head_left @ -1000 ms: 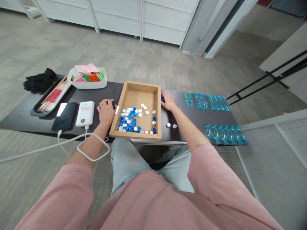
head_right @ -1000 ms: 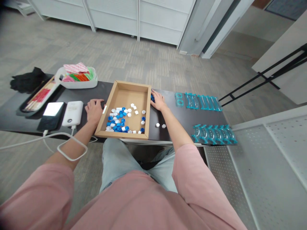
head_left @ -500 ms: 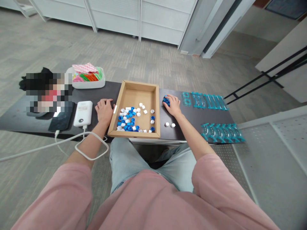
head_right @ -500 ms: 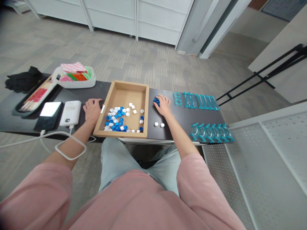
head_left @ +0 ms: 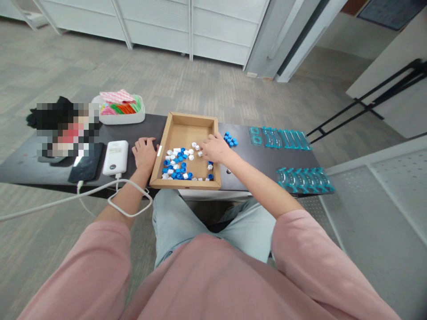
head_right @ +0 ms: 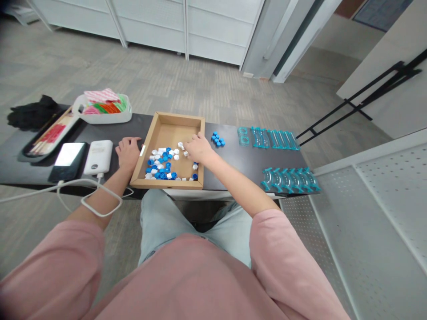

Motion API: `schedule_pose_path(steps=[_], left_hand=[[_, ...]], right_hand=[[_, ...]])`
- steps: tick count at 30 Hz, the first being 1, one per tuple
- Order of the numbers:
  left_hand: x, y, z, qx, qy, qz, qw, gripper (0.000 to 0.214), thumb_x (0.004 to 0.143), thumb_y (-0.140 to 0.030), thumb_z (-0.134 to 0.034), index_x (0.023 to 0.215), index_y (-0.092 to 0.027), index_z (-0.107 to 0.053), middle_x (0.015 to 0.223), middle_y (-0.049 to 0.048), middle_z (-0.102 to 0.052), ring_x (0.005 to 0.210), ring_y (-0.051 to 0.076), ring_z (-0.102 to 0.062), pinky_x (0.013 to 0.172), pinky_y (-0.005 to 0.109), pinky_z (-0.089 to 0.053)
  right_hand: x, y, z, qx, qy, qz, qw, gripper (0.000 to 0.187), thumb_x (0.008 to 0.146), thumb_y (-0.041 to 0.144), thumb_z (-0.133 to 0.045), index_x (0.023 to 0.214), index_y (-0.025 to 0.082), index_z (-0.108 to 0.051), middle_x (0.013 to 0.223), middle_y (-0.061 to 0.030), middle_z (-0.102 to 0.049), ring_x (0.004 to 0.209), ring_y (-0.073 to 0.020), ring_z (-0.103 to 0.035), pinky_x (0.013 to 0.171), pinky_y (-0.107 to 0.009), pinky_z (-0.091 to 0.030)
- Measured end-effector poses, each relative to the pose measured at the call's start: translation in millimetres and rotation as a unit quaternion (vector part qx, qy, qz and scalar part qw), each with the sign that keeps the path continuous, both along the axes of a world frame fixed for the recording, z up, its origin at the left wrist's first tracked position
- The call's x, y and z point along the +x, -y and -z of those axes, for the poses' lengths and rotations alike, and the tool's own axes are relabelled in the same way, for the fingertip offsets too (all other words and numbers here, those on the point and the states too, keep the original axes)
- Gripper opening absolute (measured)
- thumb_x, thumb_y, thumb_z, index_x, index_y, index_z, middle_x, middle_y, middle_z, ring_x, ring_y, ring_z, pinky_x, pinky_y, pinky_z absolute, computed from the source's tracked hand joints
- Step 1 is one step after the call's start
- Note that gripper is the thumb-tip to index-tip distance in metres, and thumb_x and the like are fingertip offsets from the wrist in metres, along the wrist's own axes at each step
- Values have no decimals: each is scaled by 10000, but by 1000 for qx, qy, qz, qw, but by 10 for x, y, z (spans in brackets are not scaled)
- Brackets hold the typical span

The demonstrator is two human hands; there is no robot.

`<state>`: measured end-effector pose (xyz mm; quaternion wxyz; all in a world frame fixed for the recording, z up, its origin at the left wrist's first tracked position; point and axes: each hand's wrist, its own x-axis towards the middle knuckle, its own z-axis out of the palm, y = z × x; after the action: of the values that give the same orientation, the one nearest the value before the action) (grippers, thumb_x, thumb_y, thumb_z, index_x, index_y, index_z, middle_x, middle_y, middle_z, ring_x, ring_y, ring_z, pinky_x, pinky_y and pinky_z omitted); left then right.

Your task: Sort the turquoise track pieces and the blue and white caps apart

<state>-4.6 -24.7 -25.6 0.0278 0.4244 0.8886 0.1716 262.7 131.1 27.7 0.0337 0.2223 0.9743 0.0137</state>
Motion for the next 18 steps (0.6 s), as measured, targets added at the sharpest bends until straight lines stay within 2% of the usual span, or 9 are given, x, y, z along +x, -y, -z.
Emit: schedule_pose_path(steps=[2,5,7,9,12,14,16,18], left_hand=[[11,0,-16,-2,-1,-1,1000,578,1093,-326,-460,1597,-175,-697,1682,318,-606,1572,507,-544,1308,657,-446],[21,1,-30,-2,-1,-2,1000,568,1094,-330,-466,1589,-179,-698,1675,315,-608,1570,511,-545,1308,662,-447],[22,3,-27,0,1,0,1000,564,1094,-331,-471,1588,-180,-698,1676,311,-606,1573,513,-537,1311,665,-443],[20,3,-19,2,3,2,1000,559,1097,-333,-477,1589,-182,-696,1678,306,-599,1574,513,-530,1315,662,-436],[20,2,-14,7,9,-2,1000,548,1101,-320,-494,1592,-178,-692,1673,302,-591,1572,508,-520,1321,654,-421],[23,1,-21,6,16,-3,1000,540,1106,-307,-505,1593,-157,-684,1678,305,-579,1571,506,-500,1326,655,-403],[25,3,-34,4,26,1,1000,541,1112,-294,-510,1598,-119,-669,1693,313,-559,1568,503,-467,1332,659,-379],[24,4,-46,3,37,4,999,544,1117,-271,-512,1608,-83,-650,1703,317,-545,1559,490,-437,1338,657,-353]], right_hand=[[-166,25,111,38,63,22,997,224,999,198,-732,1145,218,-901,1188,-164,-914,1207,-404,-722,1165,-583,-433],[-275,19,215,54,104,45,992,303,989,84,-659,1065,247,-902,1104,-118,-926,1130,-362,-755,1167,-555,-445],[-254,10,183,42,93,38,994,313,1001,87,-652,1112,231,-906,1159,-130,-926,1152,-355,-770,1174,-543,-431],[-151,-6,69,3,58,23,998,315,1056,157,-652,1243,208,-902,1253,-160,-909,1208,-361,-778,1171,-537,-417],[178,-86,-156,-85,-40,28,995,401,1177,278,-560,1446,250,-856,1365,-154,-865,1295,-365,-765,1171,-534,-420],[511,-181,-248,-130,-118,59,983,417,1216,325,-515,1459,287,-852,1369,-131,-849,1306,-355,-749,1191,-538,-431],[907,-280,-232,-164,-197,99,962,377,1213,400,-549,1384,283,-864,1317,-115,-852,1216,-332,-746,1185,-526,-470],[1320,-336,-95,-206,-271,155,927,357,1169,528,-622,1270,271,-849,1262,-105,-854,1086,-302,-736,1100,-482,-547]])
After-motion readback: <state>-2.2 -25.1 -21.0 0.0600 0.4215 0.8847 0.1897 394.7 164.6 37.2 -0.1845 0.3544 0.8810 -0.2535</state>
